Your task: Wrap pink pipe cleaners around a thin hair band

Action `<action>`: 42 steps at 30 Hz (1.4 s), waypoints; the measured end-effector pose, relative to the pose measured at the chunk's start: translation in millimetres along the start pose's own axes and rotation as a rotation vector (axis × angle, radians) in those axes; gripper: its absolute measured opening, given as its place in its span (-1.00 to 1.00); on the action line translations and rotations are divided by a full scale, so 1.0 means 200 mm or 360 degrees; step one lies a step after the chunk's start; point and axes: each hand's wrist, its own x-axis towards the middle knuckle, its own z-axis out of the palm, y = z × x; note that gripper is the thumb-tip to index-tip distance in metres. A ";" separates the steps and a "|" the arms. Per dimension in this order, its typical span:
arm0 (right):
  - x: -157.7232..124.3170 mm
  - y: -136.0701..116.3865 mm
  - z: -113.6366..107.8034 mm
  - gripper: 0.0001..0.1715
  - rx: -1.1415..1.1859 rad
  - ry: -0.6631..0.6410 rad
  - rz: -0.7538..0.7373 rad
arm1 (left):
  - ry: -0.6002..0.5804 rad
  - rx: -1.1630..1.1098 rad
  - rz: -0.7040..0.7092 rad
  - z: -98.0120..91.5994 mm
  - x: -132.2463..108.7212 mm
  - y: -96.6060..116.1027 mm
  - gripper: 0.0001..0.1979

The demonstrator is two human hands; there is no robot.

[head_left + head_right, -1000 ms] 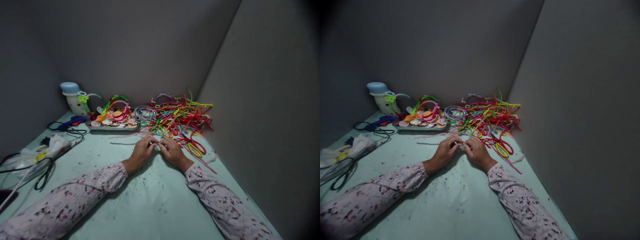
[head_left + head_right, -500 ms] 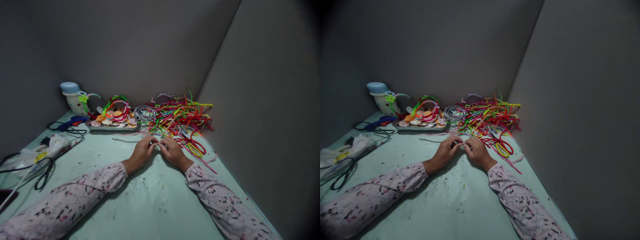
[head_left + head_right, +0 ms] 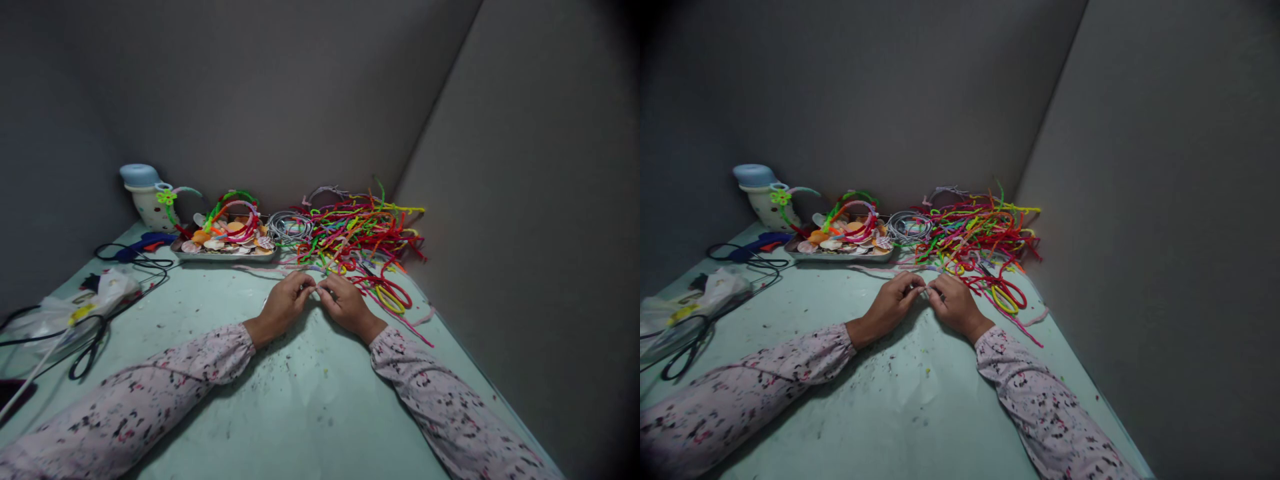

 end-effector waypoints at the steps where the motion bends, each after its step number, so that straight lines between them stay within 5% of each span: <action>1: 0.00 0.00 0.00 -0.83 -0.0006 -0.0004 -0.0005 | -0.0009 0.0003 -0.0003 0.00 0.00 0.00 -0.91; 42: -0.01 0.01 0.00 -0.90 -0.0066 -0.0053 0.0034 | -0.0155 0.0119 -0.0042 0.02 -0.01 -0.03 -0.84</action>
